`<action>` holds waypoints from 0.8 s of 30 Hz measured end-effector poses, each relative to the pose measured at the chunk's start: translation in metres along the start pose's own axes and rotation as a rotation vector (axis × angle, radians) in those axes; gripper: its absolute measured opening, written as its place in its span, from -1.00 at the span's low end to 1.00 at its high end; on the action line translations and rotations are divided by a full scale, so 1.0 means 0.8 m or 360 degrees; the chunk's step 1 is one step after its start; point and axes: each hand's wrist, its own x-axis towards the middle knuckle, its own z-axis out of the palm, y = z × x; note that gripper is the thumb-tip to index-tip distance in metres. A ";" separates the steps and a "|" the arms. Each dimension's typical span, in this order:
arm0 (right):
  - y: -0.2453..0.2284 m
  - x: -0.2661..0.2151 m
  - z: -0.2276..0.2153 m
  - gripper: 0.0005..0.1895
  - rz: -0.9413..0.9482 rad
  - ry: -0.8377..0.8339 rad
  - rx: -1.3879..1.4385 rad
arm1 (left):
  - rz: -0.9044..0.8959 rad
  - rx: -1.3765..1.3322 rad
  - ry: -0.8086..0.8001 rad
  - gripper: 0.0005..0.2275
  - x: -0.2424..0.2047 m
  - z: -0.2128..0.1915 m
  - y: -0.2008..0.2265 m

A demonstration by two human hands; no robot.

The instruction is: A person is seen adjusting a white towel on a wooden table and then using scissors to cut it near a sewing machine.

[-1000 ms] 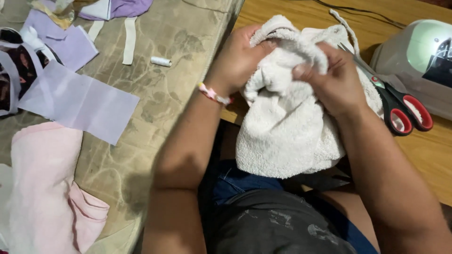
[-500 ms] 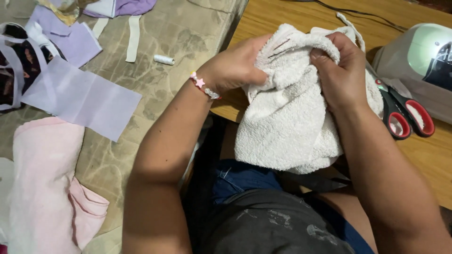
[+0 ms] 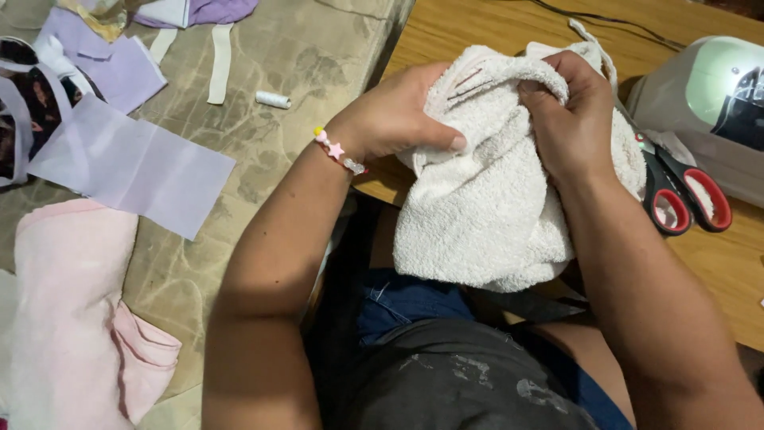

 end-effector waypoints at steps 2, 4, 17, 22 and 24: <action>0.003 0.001 0.000 -0.80 -0.0044 0.0041 -0.0008 | -0.0169 0.0282 0.0194 -0.74 -0.003 0.005 0.010; -0.002 -0.004 -0.002 -0.80 -0.0103 0.0016 -0.0003 | -0.0128 0.0144 0.0226 -0.63 -0.009 0.011 0.012; -0.077 -0.022 0.003 -0.63 0.0209 -0.0537 0.0062 | 0.0010 0.0203 0.0549 -0.53 0.004 0.027 -0.006; -0.061 -0.029 0.004 -0.75 0.0198 -0.0488 0.0280 | -0.0004 0.0466 0.0567 -0.51 0.004 0.038 0.008; -0.052 -0.027 0.002 -0.74 0.0150 -0.0468 0.0333 | -0.0073 0.0580 0.0573 -0.52 0.004 0.038 0.009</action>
